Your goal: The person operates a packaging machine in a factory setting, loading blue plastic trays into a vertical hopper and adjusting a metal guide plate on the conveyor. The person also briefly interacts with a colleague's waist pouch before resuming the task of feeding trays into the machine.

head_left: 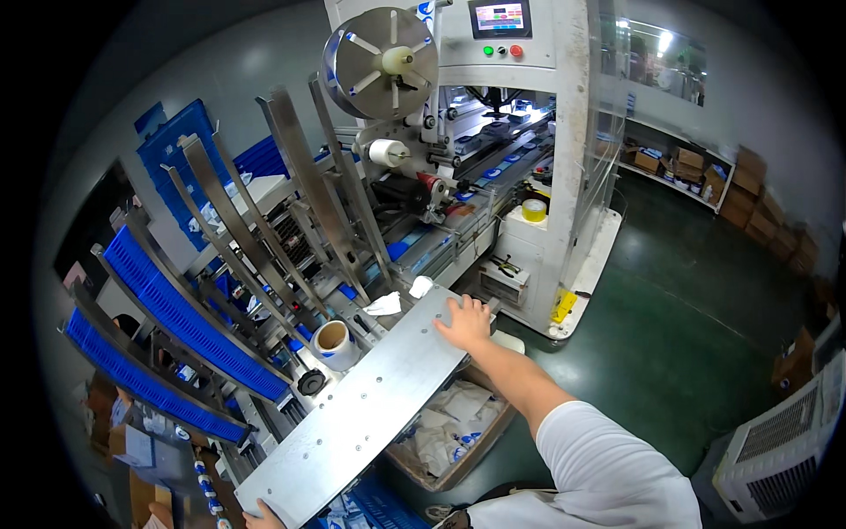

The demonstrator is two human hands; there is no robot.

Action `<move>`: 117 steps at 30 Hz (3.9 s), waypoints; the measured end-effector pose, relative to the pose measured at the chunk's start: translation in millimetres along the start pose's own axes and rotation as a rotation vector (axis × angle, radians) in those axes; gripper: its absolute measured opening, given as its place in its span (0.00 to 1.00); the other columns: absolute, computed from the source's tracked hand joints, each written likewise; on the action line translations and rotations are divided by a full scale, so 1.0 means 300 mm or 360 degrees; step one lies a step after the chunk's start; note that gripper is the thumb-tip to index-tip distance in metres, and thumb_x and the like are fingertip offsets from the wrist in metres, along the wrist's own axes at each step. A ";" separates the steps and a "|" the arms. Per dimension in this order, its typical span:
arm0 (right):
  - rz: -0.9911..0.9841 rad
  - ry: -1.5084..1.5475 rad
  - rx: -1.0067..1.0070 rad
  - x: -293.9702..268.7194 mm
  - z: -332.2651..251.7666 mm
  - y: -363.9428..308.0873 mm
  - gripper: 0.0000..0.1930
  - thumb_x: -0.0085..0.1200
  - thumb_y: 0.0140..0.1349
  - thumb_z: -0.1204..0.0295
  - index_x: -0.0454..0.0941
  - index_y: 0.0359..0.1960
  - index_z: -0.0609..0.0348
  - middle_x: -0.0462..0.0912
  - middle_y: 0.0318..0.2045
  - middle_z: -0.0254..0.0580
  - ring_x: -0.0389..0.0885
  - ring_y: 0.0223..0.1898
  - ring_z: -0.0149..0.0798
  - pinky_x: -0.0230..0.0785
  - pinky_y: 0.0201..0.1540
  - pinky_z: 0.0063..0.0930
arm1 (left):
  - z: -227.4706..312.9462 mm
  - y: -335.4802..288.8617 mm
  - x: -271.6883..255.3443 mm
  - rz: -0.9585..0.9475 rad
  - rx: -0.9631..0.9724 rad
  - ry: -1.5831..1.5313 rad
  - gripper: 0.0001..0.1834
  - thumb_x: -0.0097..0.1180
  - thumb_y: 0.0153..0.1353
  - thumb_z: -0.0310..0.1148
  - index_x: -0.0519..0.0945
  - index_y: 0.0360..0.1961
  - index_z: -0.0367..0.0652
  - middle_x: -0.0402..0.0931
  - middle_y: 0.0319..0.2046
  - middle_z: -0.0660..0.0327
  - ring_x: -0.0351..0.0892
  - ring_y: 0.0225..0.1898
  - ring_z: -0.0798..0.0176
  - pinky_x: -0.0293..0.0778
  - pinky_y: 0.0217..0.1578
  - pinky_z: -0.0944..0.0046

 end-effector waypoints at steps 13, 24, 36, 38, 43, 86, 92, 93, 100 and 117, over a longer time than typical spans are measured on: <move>-0.0038 -0.0051 0.0008 -0.003 -0.002 0.002 0.32 0.50 0.53 0.42 0.71 0.54 0.49 0.69 0.50 0.48 0.66 0.51 0.49 0.53 0.53 0.44 | -0.023 0.013 0.032 0.0291 0.0170 0.0176 0.39 0.40 0.56 0.68 0.77 0.40 0.37 0.77 0.34 0.49 0.79 0.33 0.48 0.76 0.32 0.49; -0.0027 -0.0035 0.0023 -0.017 -0.009 -0.003 0.30 0.50 0.54 0.43 0.71 0.52 0.48 0.70 0.49 0.47 0.66 0.52 0.48 0.54 0.52 0.45 | 0.018 0.026 0.060 0.1299 0.0563 0.0538 0.34 0.42 0.57 0.67 0.78 0.26 0.42 0.72 0.22 0.60 0.74 0.18 0.59 0.69 0.17 0.59; -0.0035 0.0012 -0.0006 -0.024 -0.011 -0.011 0.29 0.51 0.54 0.44 0.72 0.51 0.50 0.69 0.51 0.50 0.66 0.51 0.49 0.52 0.54 0.46 | 0.027 -0.045 0.040 0.1615 0.0732 0.0845 0.31 0.43 0.58 0.65 0.77 0.22 0.47 0.67 0.17 0.68 0.64 0.12 0.68 0.57 0.11 0.66; 0.0045 -0.0015 -0.0031 -0.031 -0.014 -0.012 0.29 0.51 0.54 0.44 0.72 0.51 0.50 0.69 0.50 0.49 0.67 0.50 0.49 0.54 0.52 0.45 | 0.028 -0.046 0.033 0.1605 0.0721 0.0860 0.31 0.42 0.58 0.65 0.78 0.23 0.47 0.67 0.18 0.68 0.64 0.13 0.68 0.57 0.11 0.67; 0.0075 0.0004 -0.0036 -0.029 -0.011 -0.011 0.29 0.51 0.53 0.44 0.72 0.51 0.50 0.69 0.50 0.49 0.67 0.50 0.49 0.54 0.52 0.44 | 0.027 -0.054 0.043 0.1723 0.0698 0.0949 0.32 0.41 0.58 0.66 0.79 0.26 0.47 0.67 0.18 0.69 0.64 0.13 0.69 0.56 0.11 0.67; -0.0037 0.0007 0.0015 -0.015 -0.002 -0.003 0.32 0.52 0.52 0.43 0.71 0.55 0.48 0.69 0.52 0.49 0.66 0.53 0.50 0.55 0.54 0.48 | 0.004 -0.010 -0.027 0.0096 0.0044 0.0101 0.38 0.43 0.57 0.65 0.75 0.47 0.38 0.78 0.39 0.46 0.79 0.41 0.44 0.75 0.39 0.47; -0.0067 -0.0062 0.0000 -0.025 -0.003 -0.003 0.32 0.51 0.53 0.43 0.70 0.56 0.47 0.68 0.54 0.49 0.66 0.55 0.50 0.54 0.56 0.50 | -0.046 0.028 0.050 -0.0046 -0.0225 -0.0037 0.40 0.48 0.56 0.62 0.66 0.60 0.40 0.70 0.53 0.50 0.69 0.53 0.46 0.66 0.51 0.46; -0.0057 -0.0087 -0.0017 -0.024 -0.005 -0.004 0.32 0.50 0.53 0.43 0.70 0.56 0.47 0.69 0.54 0.49 0.66 0.55 0.50 0.54 0.55 0.51 | -0.050 0.041 0.065 -0.0059 -0.0241 0.0006 0.40 0.48 0.56 0.61 0.66 0.60 0.40 0.70 0.54 0.50 0.69 0.54 0.46 0.65 0.52 0.46; -0.0006 -0.0039 -0.0003 -0.007 0.006 0.002 0.33 0.52 0.52 0.43 0.70 0.56 0.47 0.68 0.55 0.50 0.66 0.56 0.51 0.53 0.57 0.48 | -0.054 0.029 0.079 -0.0005 -0.0237 -0.0192 0.42 0.51 0.54 0.60 0.66 0.59 0.37 0.69 0.53 0.49 0.65 0.56 0.47 0.58 0.56 0.47; -0.0016 -0.0018 0.0001 -0.003 0.012 0.002 0.32 0.52 0.52 0.45 0.69 0.56 0.48 0.68 0.56 0.49 0.65 0.56 0.52 0.51 0.59 0.48 | -0.050 0.026 0.072 0.0008 -0.0252 -0.0253 0.42 0.53 0.52 0.59 0.66 0.59 0.37 0.69 0.55 0.50 0.64 0.56 0.47 0.57 0.57 0.49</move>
Point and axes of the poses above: each hand's wrist, its own y-axis towards the middle knuckle, its own x-axis out of the palm, z = x × y, the point moved 7 cm from there along y, towards the middle knuckle
